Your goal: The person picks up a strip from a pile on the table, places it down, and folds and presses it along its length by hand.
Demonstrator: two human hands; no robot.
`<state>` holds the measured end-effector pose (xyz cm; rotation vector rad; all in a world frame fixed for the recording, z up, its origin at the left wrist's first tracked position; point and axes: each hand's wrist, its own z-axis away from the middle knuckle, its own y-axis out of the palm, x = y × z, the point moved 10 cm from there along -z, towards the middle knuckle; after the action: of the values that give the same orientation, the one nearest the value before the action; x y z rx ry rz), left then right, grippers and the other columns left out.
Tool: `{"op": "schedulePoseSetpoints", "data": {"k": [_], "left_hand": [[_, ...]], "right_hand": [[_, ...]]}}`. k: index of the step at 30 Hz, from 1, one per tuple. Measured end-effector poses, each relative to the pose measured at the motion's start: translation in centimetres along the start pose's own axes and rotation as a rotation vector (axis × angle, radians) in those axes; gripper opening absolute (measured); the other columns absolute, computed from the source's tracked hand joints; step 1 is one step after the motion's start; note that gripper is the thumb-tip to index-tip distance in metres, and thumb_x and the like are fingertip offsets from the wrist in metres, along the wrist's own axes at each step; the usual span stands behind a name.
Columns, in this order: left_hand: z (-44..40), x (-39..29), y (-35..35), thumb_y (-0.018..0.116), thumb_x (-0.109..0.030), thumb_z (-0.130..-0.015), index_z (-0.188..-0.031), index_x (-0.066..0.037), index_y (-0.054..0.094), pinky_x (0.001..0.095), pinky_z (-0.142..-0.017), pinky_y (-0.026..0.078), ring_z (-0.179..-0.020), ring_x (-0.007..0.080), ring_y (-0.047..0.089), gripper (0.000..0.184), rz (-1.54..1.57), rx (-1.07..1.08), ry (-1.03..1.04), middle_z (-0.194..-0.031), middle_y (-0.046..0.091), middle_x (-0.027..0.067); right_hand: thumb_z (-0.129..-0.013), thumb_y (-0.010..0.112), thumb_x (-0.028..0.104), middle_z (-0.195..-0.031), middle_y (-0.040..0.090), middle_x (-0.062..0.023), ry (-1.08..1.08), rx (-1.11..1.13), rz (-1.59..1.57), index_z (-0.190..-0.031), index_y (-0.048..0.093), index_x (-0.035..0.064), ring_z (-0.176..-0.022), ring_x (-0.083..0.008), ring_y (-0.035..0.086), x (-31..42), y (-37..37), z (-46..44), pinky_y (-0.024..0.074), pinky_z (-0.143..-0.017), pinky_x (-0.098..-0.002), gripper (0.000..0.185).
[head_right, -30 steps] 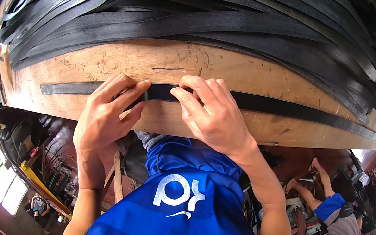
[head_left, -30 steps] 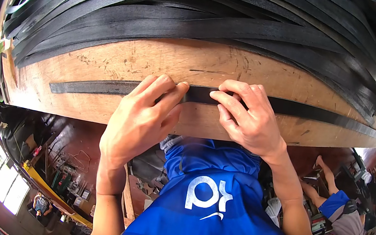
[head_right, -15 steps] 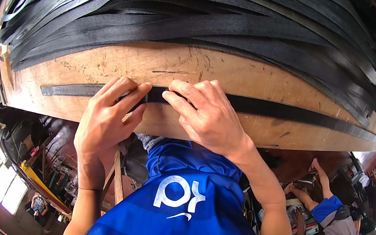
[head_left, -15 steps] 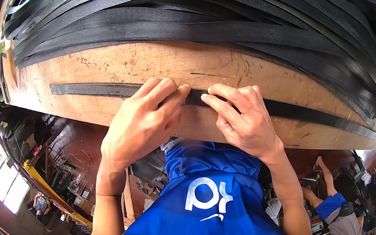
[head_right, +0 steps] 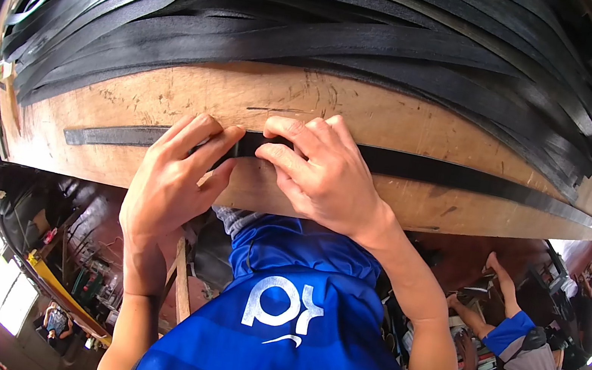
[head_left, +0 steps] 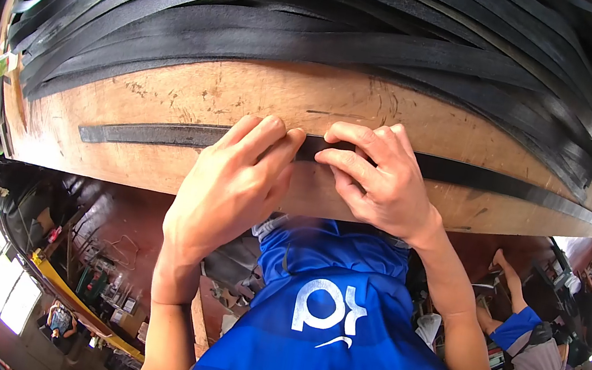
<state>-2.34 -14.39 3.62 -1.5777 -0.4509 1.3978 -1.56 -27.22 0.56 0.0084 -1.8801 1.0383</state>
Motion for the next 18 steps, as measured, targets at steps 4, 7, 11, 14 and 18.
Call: {"op": "schedulePoseSetpoints", "data": {"k": [4,7,11,14,18], "left_hand": [[-0.1,0.0,0.1,0.073,-0.003,-0.08,-0.115,0.002,0.069,0.0404,-0.081,0.059,-0.095,0.029,0.064,0.036,-0.034,-0.031,0.02,-0.1,0.061,0.0106],[0.2,0.3,0.2,0.08,-0.001,-0.078,-0.118,-0.001,0.073,0.0428,-0.086,0.058,-0.095,0.0342,0.067,0.041,-0.012,-0.027,-0.033,-0.103,0.065,0.0138],[0.2,0.6,0.2,0.08,-0.002,-0.079,-0.118,0.0,0.073,0.0448,-0.09,0.057,-0.098,0.0377,0.067,0.04,0.019,-0.03,-0.035,-0.105,0.066,0.0158],[0.2,0.6,0.1,0.079,-0.003,-0.08,-0.119,-0.001,0.074,0.0457,-0.089,0.057,-0.099,0.0388,0.068,0.039,0.015,-0.068,-0.008,-0.107,0.067,0.0164],[0.3,1.3,0.4,0.079,-0.005,-0.081,-0.119,-0.001,0.075,0.0461,-0.087,0.057,-0.096,0.04,0.068,0.038,0.061,-0.05,-0.017,-0.105,0.068,0.0164]], "right_hand": [[-0.078,0.079,0.002,-0.119,0.068,-0.0023,-0.014,-0.016,-0.041,-0.111,0.074,0.0103,-0.096,-0.0235,0.064,-0.1,-0.3,-0.1,0.0474,-0.085,-0.0378,0.035],[-0.078,0.079,-0.001,-0.12,0.071,-0.0044,-0.008,-0.025,-0.066,-0.115,0.076,0.0112,-0.097,-0.0225,0.066,-0.2,-0.4,-0.4,0.0453,-0.081,-0.0357,0.039],[-0.082,0.077,0.003,-0.118,0.065,-0.0078,0.003,-0.036,-0.025,-0.124,0.071,0.0094,-0.101,-0.0291,0.064,0.0,-0.8,-0.2,0.0505,-0.09,-0.0404,0.043],[-0.084,0.076,0.004,-0.12,0.063,-0.0108,0.045,-0.017,0.015,-0.13,0.069,0.0077,-0.105,-0.0319,0.063,-0.2,-0.9,0.3,0.0524,-0.096,-0.0426,0.046],[-0.085,0.074,0.006,-0.117,0.062,-0.0118,0.062,-0.008,0.012,-0.13,0.069,0.0056,-0.107,-0.0329,0.063,-0.6,-0.8,0.4,0.0528,-0.097,-0.0434,0.045]]}}
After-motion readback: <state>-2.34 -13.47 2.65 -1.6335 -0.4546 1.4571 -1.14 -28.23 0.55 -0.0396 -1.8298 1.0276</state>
